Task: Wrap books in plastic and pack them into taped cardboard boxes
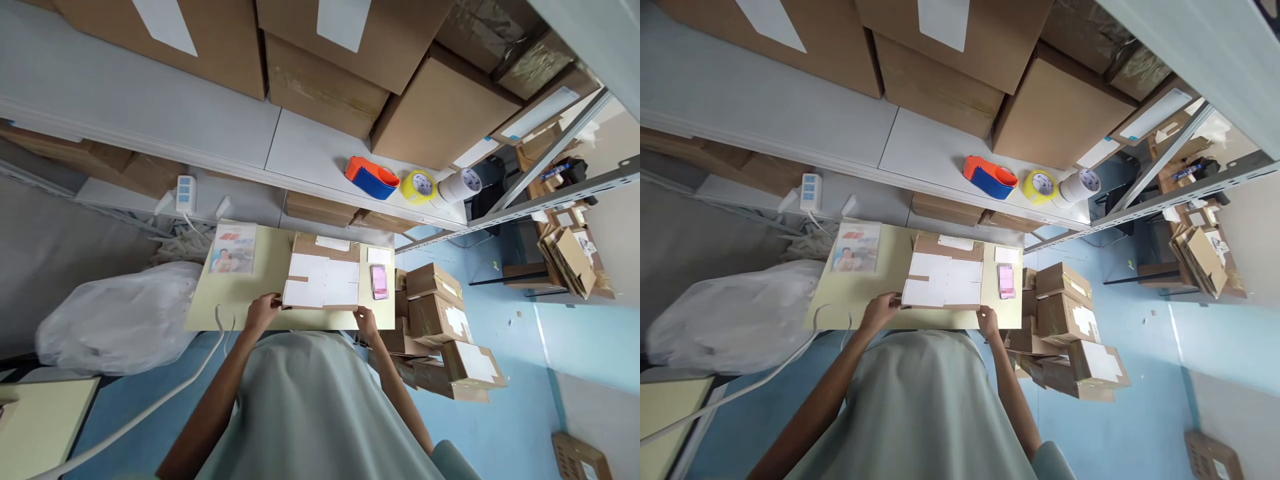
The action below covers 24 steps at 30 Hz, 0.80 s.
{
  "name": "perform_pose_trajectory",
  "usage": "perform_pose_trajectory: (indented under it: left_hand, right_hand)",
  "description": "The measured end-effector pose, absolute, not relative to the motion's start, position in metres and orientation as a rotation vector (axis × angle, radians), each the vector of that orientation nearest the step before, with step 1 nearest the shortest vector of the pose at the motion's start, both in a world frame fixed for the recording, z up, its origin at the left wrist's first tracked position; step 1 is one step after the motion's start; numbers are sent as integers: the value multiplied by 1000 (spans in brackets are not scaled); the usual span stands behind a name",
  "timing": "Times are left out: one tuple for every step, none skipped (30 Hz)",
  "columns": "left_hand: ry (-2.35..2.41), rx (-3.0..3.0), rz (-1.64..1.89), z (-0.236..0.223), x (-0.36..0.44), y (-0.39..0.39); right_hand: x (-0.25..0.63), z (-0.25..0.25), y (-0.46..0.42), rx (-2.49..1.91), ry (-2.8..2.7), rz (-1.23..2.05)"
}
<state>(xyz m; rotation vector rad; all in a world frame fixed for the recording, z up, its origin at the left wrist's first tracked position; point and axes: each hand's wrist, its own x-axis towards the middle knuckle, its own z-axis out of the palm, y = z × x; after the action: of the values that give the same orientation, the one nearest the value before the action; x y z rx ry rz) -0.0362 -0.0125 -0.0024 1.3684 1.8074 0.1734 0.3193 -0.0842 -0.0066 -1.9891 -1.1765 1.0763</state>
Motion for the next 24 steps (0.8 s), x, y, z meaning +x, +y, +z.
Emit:
perform_pose_trajectory:
  left_hand:
    - [1817,1364,165,-6,-37,-12]
    - [1830,1361,182,-8,-37,-10]
    - [1844,1357,222,-8,-36,-6]
    - [1855,1353,282,-8,-35,0]
    - [1860,1345,351,-7,-32,7]
    - [1858,1335,421,-4,-29,15]
    - [1848,1325,486,-1,-25,24]
    - [1831,1316,539,2,-21,33]
    - [1813,1309,578,6,-16,41]
    - [1794,1305,607,10,-12,47]
    - [1782,1302,628,14,-9,53]
    - [1778,1299,647,18,-6,57]
    - [1780,1295,668,22,-5,60]
    - [1783,1290,697,26,-4,62]
    - [1783,1286,735,30,-4,63]
    - [1780,1283,781,33,-4,63]
    - [1771,1280,831,37,-5,63]
    - [1757,1279,883,40,-6,63]
    - [1741,1276,936,43,-8,62]
    - [1723,1268,984,45,-9,61]
    - [1706,1253,1022,46,-10,59]
    - [1689,1235,1046,47,-12,57]
    - [1676,1219,1054,46,-13,54]
    - [1667,1209,1045,45,-13,50]
  right_hand:
    - [323,-7,-82,-1992,-1171,1077]
    - [327,-7,-78,-1994,-1164,1073]
    - [331,-6,-72,-1993,-1150,1063]
    - [334,-5,-65,-1987,-1128,1049]
    - [336,-4,-56,-1977,-1101,1034]
    - [337,-2,-46,-1960,-1074,1021]
    - [336,0,-36,-1940,-1055,1017]
    - [335,1,-26,-1921,-1044,1015]
    - [332,3,-18,-1909,-1046,1014]
    - [329,5,-10,-1907,-1058,1013]
    - [326,7,-5,-1910,-1070,1009]
    - [323,9,0,-1913,-1077,1000]
    - [320,12,2,-1913,-1077,987]
    - [318,15,4,-1906,-1070,975]
    - [316,19,4,-1890,-1060,965]
    - [314,24,4,-1869,-1047,953]
    - [313,30,4,-1845,-1035,942]
    - [313,36,4,-1819,-1025,934]
    - [312,43,3,-1791,-1018,931]
    - [312,49,2,-1762,-1014,935]
    - [312,55,1,-1736,-1007,944]
    - [312,59,-1,-1717,-993,959]
    - [311,61,-3,-1707,-969,979]
    - [311,61,-5,-1706,-935,1003]
